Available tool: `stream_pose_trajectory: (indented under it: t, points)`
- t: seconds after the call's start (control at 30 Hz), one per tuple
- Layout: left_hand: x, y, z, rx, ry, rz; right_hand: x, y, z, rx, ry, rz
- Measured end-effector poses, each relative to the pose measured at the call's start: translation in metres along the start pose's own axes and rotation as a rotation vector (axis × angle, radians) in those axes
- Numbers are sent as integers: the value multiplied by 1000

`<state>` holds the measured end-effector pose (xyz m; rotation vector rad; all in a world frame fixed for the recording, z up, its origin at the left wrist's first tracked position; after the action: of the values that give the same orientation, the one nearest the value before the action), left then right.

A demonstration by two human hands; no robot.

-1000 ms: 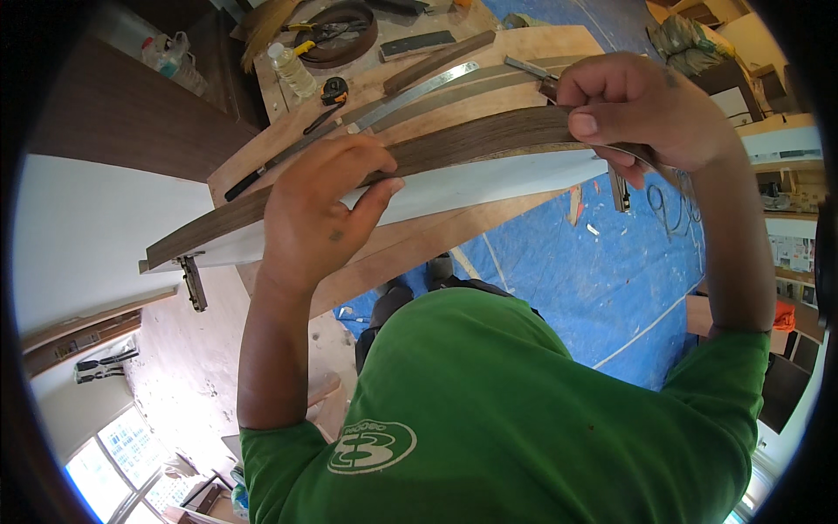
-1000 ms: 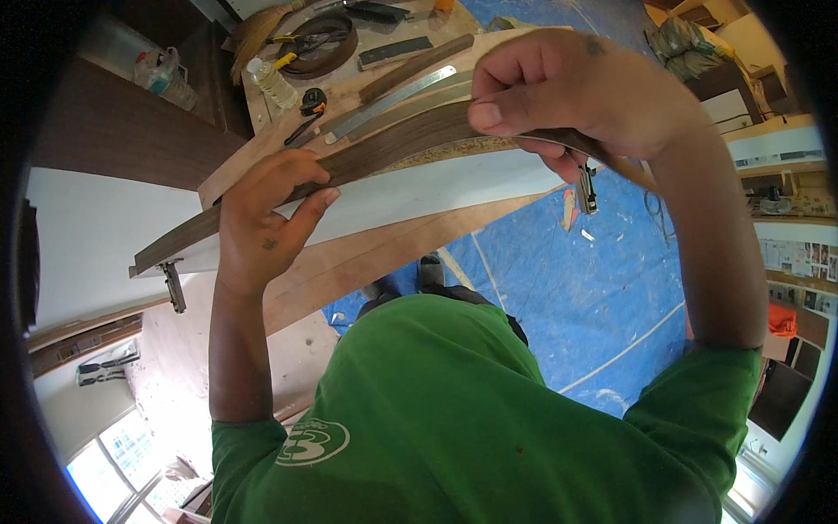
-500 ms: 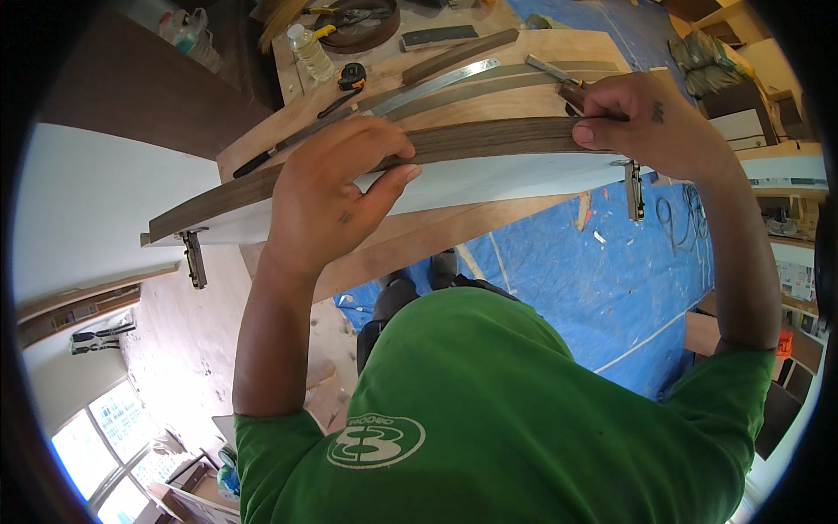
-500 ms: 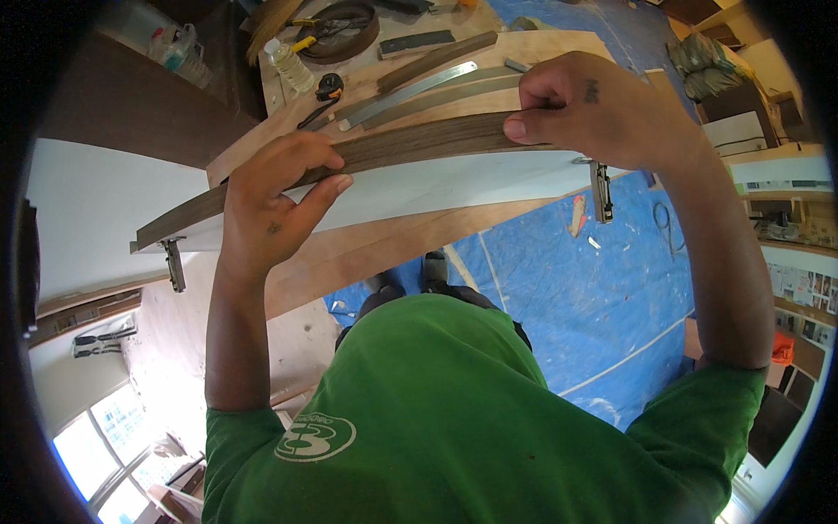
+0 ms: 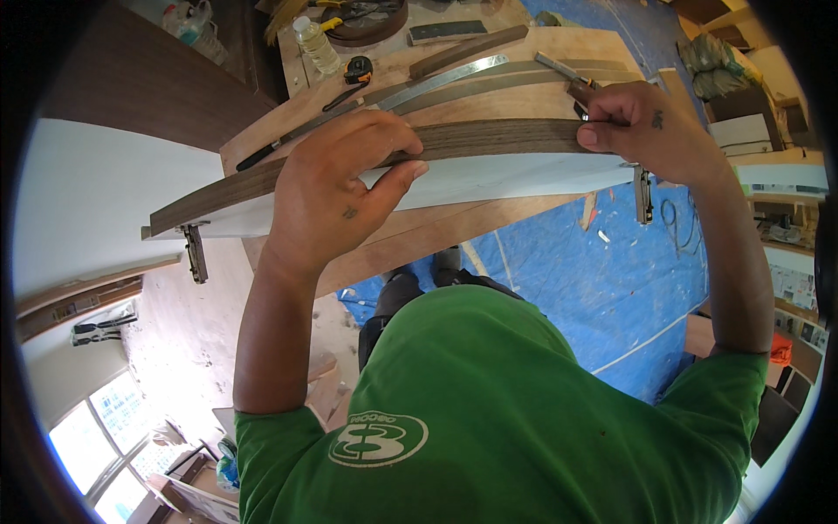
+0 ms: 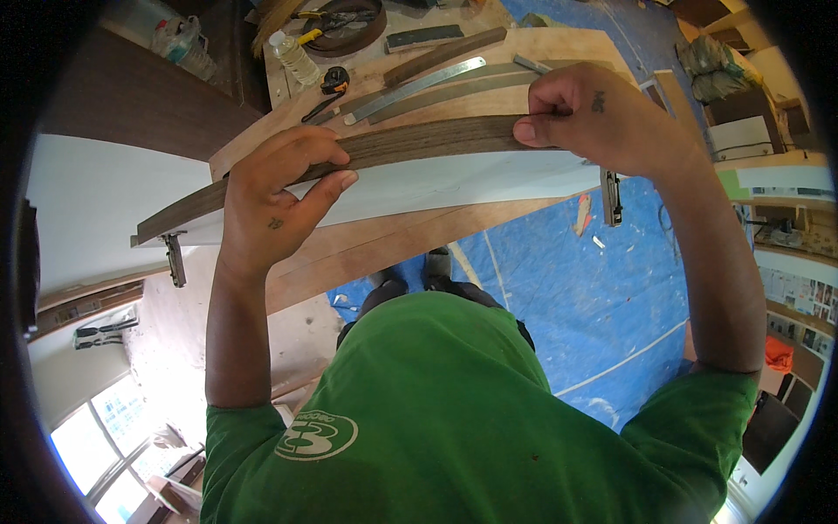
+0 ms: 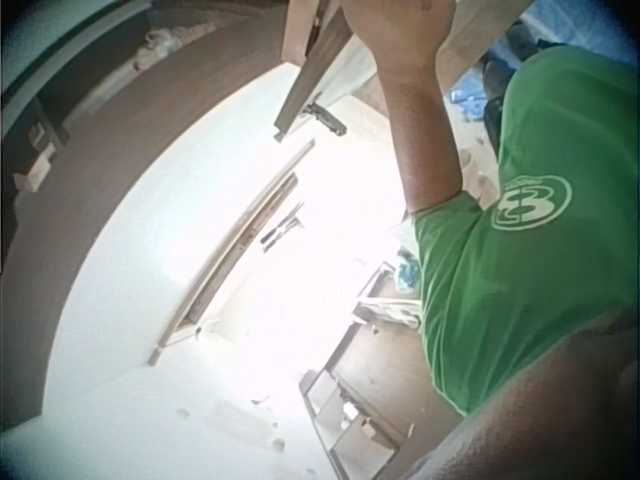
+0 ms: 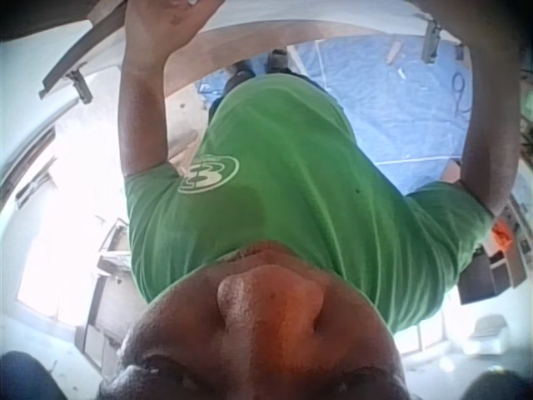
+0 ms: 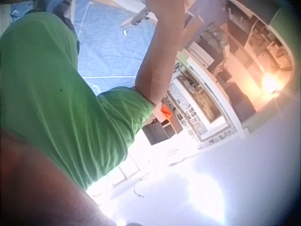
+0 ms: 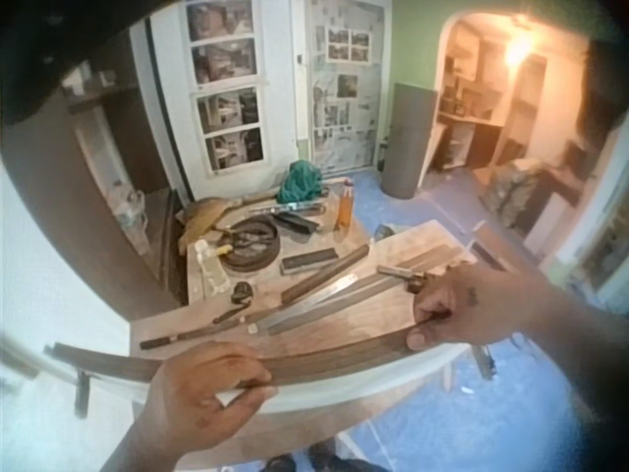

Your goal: The person aligns a metal corner bracket with a wooden trim piece on a workbench, then uses a hammer to tap the bracket into place. The person continues to adjust and secure the bracket along the trim.

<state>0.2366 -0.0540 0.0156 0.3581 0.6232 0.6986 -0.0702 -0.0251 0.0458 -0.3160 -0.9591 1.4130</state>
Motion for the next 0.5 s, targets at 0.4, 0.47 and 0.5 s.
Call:
stream_pose_trajectory:
  t: [0.4, 0.47, 0.5]
  points:
    - [-1, 1, -1, -36, 73, -54, -1, -2, 0, 64, 23, -9]
    - [-2, 1, -1, -34, 72, -52, -1, -2, -1, 80, 23, -16]
    - [-1, 1, -1, -24, 70, -43, 0, -4, -2, 96, 23, -24]
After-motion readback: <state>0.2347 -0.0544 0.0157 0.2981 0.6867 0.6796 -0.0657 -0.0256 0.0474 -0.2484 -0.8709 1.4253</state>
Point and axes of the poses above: each hand's wrist, its own x-axis away from the middle knuckle, its own z-axis out of the back of the hand, y = z × x, the point moved 5 cm from there along -x, towards the middle knuckle, and after that the axes turned 12 degrees about -x, right-handed, at the moved point
